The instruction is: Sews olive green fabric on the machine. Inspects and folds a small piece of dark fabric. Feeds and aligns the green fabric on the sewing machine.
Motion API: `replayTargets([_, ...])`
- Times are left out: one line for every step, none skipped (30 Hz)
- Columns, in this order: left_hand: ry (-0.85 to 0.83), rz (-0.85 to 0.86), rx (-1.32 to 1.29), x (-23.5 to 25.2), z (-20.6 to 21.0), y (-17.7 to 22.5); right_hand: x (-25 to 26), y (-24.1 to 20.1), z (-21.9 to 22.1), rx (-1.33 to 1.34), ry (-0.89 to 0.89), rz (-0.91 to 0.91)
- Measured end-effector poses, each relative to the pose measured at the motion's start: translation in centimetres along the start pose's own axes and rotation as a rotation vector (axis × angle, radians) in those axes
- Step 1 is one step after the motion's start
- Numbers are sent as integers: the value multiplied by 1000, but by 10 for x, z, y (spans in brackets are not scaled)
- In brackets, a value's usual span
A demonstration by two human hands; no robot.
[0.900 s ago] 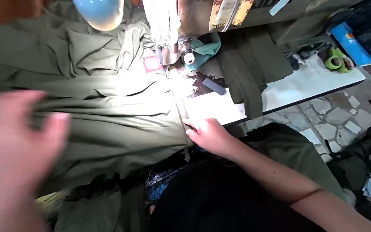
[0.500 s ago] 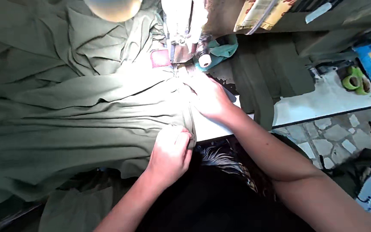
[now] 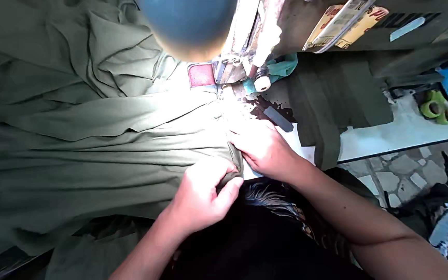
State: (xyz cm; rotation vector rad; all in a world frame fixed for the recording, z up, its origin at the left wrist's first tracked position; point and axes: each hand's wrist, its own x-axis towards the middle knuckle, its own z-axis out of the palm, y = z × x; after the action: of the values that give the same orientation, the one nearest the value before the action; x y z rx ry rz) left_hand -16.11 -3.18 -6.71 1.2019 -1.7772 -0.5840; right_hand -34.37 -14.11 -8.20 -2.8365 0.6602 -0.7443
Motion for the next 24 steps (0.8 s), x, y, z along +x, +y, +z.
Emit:
replayTargets([-12, 4, 57, 10, -7, -2, -1, 0, 1, -9, -9, 3])
replayTargets([0, 12, 165, 23, -13, -5, -4, 0, 3, -21, -18, 8])
replayTargets([13, 15, 300, 38, -17, -10, -6, 1, 5, -29, -25, 13])
replayTargets([13, 17, 423, 53, -20, -18, -8, 1, 8, -33, -30, 20])
replayTargets([-5, 14, 502, 68, -21, -29, -10, 1, 11, -29, -26, 27])
replayTargets([-37, -1, 568, 80, -21, -41, -12, 2, 14, -27, -16, 33])
replayTargets([-89, -36, 622, 90, -19, -54, -13, 2, 15, -23, -11, 45])
replayTargets([-130, -55, 690, 96, -16, -67, -13, 2, 15, -16, -6, 59])
replayTargets([-155, -67, 755, 100, -14, -81, -13, 2, 15, -9, 2, 73])
replayTargets([-165, -64, 795, 102, -13, -95, -12, 3, 16, -2, 15, 91])
replayTargets([-167, -45, 843, 104, -14, -111, -11, 4, 17, 7, 34, 114])
replayTargets([-183, -38, 855, 106, -14, -123, -10, 6, 18, 15, 48, 144])
replayTargets([-192, -33, 848, 108, -13, -130, -8, 7, 19, 20, 56, 175])
replayTargets([-215, -41, 826, 112, -14, -133, -7, 9, 20, 24, 64, 199])
replayTargets([-225, -42, 796, 115, -15, -135, -5, 10, 22, 28, 75, 212])
replayTargets([-218, -54, 759, 117, -14, -136, -4, 11, 24, 29, 89, 216])
replayTargets([-207, -66, 721, 119, -14, -137, -4, 11, 25, 27, 98, 214])
replayTargets([-196, -60, 713, 120, -14, -139, -4, 12, 26, 25, 101, 207])
replayTargets([-199, -33, 722, 121, -14, -140, -4, 12, 26, 27, 103, 194])
replayTargets([-205, 2, 751, 121, -15, -142, -5, 12, 27, 27, 102, 180])
replayTargets([-183, 31, 785, 120, -14, -144, -6, 12, 28, 19, 100, 163])
replayTargets([-148, 39, 798, 119, -12, -143, -6, 12, 28, 12, 104, 149])
replayTargets([-105, 39, 804, 117, -11, -139, -7, 12, 29, 5, 113, 137])
replayTargets([-70, 30, 782, 114, -10, -130, -7, 12, 28, -2, 118, 126])
